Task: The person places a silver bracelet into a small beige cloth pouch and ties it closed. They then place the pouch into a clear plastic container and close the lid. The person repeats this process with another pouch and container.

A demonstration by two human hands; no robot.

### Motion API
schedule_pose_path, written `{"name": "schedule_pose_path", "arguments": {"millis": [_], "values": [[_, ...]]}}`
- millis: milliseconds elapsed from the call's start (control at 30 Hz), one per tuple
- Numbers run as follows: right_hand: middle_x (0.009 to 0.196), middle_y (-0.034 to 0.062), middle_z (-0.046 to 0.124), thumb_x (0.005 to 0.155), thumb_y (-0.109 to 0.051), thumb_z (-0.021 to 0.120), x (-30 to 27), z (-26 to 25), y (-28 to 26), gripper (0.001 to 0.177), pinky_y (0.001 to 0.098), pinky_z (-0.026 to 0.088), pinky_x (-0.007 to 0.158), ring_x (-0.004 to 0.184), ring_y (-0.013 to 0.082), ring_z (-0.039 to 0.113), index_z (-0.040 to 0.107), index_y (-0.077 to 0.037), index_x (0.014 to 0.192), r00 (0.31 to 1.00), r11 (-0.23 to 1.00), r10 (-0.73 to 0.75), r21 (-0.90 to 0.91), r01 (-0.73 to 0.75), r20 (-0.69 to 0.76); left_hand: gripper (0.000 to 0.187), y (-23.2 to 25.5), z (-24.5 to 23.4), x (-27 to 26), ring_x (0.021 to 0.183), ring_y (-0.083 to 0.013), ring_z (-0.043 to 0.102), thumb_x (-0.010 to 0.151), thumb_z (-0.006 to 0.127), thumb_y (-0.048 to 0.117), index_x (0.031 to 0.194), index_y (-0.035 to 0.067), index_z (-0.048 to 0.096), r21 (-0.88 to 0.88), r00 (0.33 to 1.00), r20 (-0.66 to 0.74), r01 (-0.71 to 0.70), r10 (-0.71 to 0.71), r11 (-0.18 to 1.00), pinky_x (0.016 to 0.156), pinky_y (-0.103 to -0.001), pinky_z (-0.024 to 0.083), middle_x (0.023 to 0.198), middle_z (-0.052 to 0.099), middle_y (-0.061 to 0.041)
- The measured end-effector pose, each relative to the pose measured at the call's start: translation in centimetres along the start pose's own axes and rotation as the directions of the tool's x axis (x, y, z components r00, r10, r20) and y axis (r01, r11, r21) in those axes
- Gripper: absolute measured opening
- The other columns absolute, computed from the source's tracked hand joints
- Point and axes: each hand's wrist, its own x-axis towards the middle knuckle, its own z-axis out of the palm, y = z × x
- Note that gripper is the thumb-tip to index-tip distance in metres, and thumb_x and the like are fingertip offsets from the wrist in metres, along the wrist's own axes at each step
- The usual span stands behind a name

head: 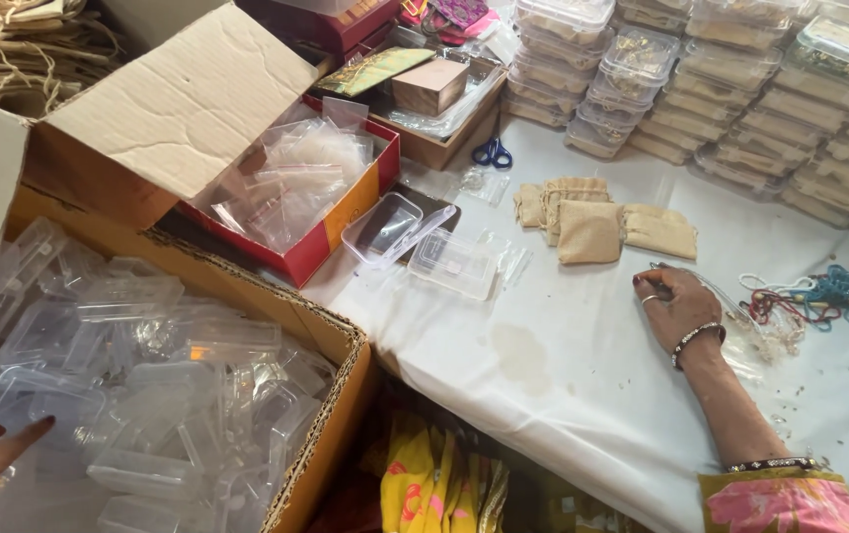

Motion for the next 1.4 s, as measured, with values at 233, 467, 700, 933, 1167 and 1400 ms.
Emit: {"name": "schedule_pose_path", "arguments": {"millis": [233,467,700,933,1167,1400], "values": [[0.115,0.0079,0.073,0.097,-0.032,0.067,0.0,0.1,0.1,0.024,0.0371,0.055,0.087,0.096,0.0211,0.072,0.077,-0.014,0.109,1.000,0.999,0.006,-0.037,-0.005,0.009,0.073,2.7,0.5,0.1,0.095,-0.0179,0.082,0.064,0.081,0.075,0.108,0.016,0.087,0.533,0.991,0.120,-0.119,0.065,0.838,0.089,-0.032,0.066,0.104,0.087,-0.002],[0.115,0.0079,0.073,0.098,-0.033,0.067,0.0,0.2,0.1,0.024,0.0385,0.054,0.088,0.098,0.0215,0.072,0.077,-0.014,0.109,1.000,0.998,0.016,-0.057,-0.014,0.022,0.051,7.7,-4.8,-2.7,0.108,-0.0216,0.077,0.075,0.083,0.062,0.108,0.022,0.085,0.477,0.995,0.079,-0.096,0.066,0.874,0.091,-0.037,0.063,0.109,0.083,0.000],[0.114,0.0069,0.074,0.098,-0.033,0.066,0.1,0.1,0.1,0.024,0.0391,0.054,0.087,0.098,0.0220,0.073,0.077,-0.015,0.108,0.999,0.999,0.025,-0.049,-0.023,0.034,0.045,17.6,-15.7,-14.7,0.080,-0.0228,0.080,0.093,0.068,0.063,0.099,0.020,0.077,0.384,0.942,-0.240,-0.129,0.234,0.914,0.076,-0.037,0.063,0.083,0.083,-0.005],[0.114,0.0062,0.074,0.097,-0.032,0.066,-0.1,0.0,-0.1,0.023,0.0389,0.054,0.087,0.096,0.0216,0.073,0.077,-0.014,0.108,1.000,0.999,0.014,-0.046,-0.012,0.027,0.047,30.3,-32.0,-37.1,0.078,-0.0199,0.077,0.094,0.054,0.068,0.118,0.032,0.073,0.313,0.943,-0.082,-0.282,0.322,0.907,0.071,-0.038,0.060,0.076,0.080,0.000],[0.111,0.0074,0.073,0.096,-0.030,0.066,-0.1,-0.1,-0.2,0.022,0.0390,0.054,0.085,0.095,0.0228,0.072,0.077,-0.013,0.107,1.000,0.999,-0.025,-0.027,0.025,-0.002,0.041,34.0,-33.4,-45.0,0.069,-0.0146,0.069,0.085,0.066,0.063,0.111,0.031,0.071,0.276,0.571,-0.276,-0.724,0.773,0.632,0.057,-0.028,0.054,0.071,0.068,0.004],[0.107,0.0079,0.073,0.095,-0.032,0.066,0.0,-0.2,-0.2,0.023,0.0393,0.054,0.084,0.094,0.0235,0.072,0.076,-0.014,0.106,0.997,0.997,-0.074,-0.013,0.074,-0.015,0.029,45.2,-34.5,-44.1,0.063,-0.0174,0.061,0.094,0.068,0.037,0.076,0.013,0.066,0.452,-0.279,-0.445,-0.890,0.851,-0.055,0.049,-0.034,0.050,0.062,0.066,0.001]]}}
